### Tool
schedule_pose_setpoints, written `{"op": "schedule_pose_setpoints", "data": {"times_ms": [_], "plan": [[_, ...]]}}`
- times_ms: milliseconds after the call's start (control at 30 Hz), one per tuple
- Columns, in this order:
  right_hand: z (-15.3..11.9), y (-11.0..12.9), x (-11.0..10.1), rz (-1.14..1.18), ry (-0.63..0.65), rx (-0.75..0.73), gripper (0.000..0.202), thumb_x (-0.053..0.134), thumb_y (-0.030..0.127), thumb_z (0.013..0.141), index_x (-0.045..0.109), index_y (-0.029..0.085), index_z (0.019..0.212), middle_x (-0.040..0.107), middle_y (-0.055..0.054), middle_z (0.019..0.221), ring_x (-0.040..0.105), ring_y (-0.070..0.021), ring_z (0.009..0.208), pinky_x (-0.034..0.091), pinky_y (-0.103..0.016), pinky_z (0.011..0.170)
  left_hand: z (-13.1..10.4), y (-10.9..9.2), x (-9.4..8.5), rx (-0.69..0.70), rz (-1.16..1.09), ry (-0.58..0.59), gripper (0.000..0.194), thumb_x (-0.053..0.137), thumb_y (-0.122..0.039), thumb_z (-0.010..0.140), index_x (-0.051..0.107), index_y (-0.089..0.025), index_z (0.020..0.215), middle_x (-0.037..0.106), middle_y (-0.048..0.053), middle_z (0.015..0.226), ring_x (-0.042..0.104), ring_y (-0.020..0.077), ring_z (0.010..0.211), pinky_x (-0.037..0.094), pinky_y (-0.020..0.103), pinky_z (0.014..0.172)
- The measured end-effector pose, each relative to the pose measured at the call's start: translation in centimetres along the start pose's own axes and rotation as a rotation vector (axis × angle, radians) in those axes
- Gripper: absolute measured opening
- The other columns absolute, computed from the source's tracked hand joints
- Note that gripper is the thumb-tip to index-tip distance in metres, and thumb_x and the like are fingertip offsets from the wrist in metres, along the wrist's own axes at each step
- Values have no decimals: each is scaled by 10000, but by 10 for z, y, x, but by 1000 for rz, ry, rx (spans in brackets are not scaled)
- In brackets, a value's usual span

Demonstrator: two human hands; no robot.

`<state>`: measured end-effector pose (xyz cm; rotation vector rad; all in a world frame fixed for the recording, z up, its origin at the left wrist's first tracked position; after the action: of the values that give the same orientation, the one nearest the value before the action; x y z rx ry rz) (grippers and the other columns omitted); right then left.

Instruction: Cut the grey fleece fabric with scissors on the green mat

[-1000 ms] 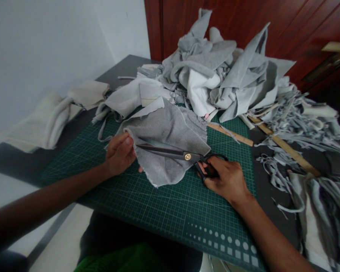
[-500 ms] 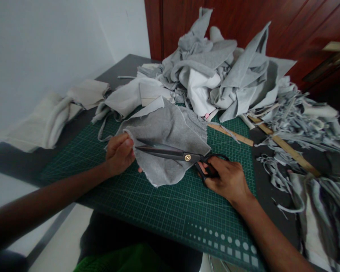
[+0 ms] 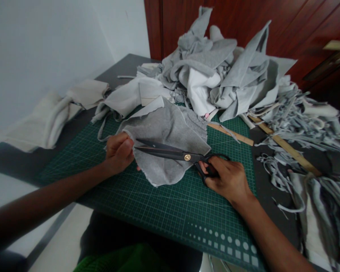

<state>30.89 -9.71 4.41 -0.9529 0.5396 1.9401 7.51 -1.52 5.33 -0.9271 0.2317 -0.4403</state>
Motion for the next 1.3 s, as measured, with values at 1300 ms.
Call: {"op": "schedule_pose_setpoints", "data": {"times_ms": [1300], "plan": [[11, 8, 7, 199, 54, 116, 152, 565, 206, 826, 520, 218, 681, 518, 59, 523, 479, -74, 413, 342, -198, 429, -7, 35, 0, -253, -269, -90, 402, 546, -433, 955, 456, -173, 662, 459, -88, 484, 468, 41, 316, 422, 125, 285]]}}
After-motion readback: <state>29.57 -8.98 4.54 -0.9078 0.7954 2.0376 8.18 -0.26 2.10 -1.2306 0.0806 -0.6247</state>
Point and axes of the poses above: each hand's wrist, its own z-axis towards the middle knuckle, its own x-axis out of the palm, y = z × x, the point moved 8 cm from there along z, towards the middle knuckle
